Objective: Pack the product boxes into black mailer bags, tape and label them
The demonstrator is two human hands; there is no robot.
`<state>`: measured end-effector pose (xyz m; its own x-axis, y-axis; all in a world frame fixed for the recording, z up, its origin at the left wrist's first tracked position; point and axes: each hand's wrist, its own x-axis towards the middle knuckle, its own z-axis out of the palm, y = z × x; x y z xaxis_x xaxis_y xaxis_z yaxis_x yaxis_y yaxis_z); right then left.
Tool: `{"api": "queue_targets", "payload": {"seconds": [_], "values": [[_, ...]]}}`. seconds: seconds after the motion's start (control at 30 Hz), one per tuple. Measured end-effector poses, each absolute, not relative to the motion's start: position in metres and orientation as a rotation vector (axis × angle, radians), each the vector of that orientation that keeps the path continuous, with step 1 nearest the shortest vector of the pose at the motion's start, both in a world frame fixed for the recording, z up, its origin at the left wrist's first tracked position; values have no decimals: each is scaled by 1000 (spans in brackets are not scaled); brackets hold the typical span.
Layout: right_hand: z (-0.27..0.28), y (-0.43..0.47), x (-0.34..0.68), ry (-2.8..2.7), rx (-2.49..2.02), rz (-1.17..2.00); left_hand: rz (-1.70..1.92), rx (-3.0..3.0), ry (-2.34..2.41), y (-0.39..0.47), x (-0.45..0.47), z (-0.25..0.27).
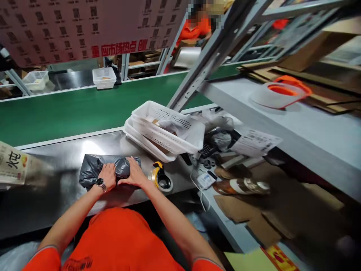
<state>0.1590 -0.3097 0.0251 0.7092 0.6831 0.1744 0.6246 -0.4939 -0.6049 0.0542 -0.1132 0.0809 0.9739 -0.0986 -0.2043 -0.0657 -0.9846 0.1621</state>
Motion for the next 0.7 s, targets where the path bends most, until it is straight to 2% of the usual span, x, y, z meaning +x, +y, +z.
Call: {"api": "queue_targets", "payload": {"seconds": [0.23,0.43,0.57,0.7], "values": [[40,-306,167,-1165,-2399,250,-229,2908,-74,-128,47,93],[52,-305,169,-1345,-2397,333,294,2820,44,-57,-11,114],[59,-304,170,-1410,-2407,332,80,2825,343,-5,-26,104],[62,-303,169,-1426,-2377,318,-82,2809,229,-13,4,82]]}}
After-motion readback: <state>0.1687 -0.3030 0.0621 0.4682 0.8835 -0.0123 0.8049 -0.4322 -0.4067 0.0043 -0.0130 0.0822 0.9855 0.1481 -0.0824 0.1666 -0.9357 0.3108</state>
